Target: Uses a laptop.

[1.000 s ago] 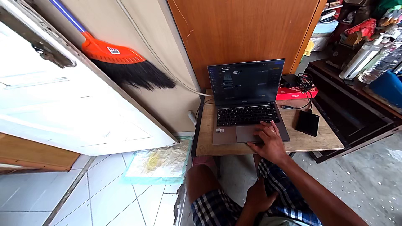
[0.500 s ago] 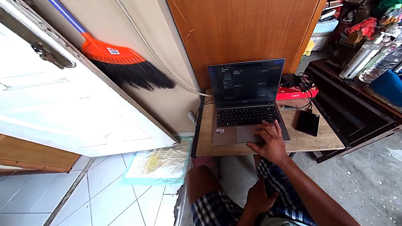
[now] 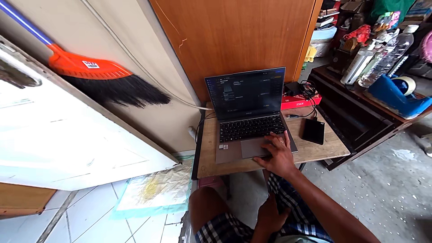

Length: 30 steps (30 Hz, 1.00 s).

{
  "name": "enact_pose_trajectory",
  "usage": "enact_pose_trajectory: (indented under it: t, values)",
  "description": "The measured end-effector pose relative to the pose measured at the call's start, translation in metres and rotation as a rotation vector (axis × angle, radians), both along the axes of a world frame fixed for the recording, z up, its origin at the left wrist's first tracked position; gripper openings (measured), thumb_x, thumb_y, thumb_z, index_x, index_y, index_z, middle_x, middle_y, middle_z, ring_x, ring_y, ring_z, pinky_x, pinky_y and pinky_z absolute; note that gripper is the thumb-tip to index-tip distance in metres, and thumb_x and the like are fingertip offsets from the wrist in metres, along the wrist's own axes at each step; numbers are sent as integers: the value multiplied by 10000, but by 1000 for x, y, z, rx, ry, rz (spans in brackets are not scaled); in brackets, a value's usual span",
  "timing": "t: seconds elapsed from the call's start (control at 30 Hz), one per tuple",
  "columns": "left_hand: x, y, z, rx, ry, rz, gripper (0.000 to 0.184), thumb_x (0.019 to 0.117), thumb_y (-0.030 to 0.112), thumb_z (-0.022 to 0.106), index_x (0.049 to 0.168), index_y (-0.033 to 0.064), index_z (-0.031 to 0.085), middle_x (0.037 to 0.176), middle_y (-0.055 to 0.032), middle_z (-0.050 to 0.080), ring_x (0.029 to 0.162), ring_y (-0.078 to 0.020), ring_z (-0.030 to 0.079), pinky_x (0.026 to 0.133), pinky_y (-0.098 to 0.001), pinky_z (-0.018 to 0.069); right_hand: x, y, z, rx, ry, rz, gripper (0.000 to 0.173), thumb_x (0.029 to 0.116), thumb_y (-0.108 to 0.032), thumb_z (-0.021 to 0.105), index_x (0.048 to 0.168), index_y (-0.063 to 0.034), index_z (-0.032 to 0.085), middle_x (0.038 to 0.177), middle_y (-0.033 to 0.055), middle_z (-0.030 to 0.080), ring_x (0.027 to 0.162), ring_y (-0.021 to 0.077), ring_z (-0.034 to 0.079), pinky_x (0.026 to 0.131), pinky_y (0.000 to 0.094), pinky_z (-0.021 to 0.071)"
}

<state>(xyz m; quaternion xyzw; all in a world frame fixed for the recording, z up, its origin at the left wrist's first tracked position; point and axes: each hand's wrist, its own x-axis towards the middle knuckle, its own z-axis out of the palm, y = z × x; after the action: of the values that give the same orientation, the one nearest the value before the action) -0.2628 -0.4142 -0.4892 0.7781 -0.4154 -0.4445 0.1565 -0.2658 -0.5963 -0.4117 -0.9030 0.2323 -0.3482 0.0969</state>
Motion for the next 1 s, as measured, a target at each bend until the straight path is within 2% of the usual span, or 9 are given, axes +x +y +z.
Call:
enact_pose_trajectory:
  t: [0.3, 0.43, 0.7, 1.0]
  values:
    - [1, 0, 0, 13, 1, -2, 935, 901, 679, 598, 1538, 36, 363, 1319, -191, 642, 1188, -328, 654, 999, -548, 523, 0, 1, 2, 16, 3, -50, 643, 754, -766, 694, 1022, -189, 783, 1278, 49, 702, 1406, 288, 504, 1238, 675, 116]
    - [0, 1, 0, 7, -8, -8, 936, 905, 675, 594, 1541, 29, 358, 1321, -195, 639, 1185, -330, 654, 998, -545, 524, 1, -1, 0, -20, -2, 33, 578, 827, -705, 677, 1090, -198, 769, 1314, 51, 687, 1408, 287, 503, 1237, 668, 152]
    - [1, 1, 1, -7, 7, 10, 903, 900, 663, 608, 1519, 41, 396, 1290, -187, 656, 1166, -328, 662, 986, -556, 528, 1, 0, -1, 0, -7, 0, 567, 790, -720, 704, 994, -197, 787, 1279, 63, 701, 1406, 299, 504, 1241, 667, 151]
    - [1, 1, 1, -2, 2, 4, 910, 906, 663, 600, 1532, 40, 380, 1315, -191, 646, 1180, -329, 658, 994, -550, 525, 0, 1, 0, 7, -5, -17, 591, 784, -736, 695, 988, -189, 787, 1292, 61, 698, 1400, 298, 512, 1240, 662, 156]
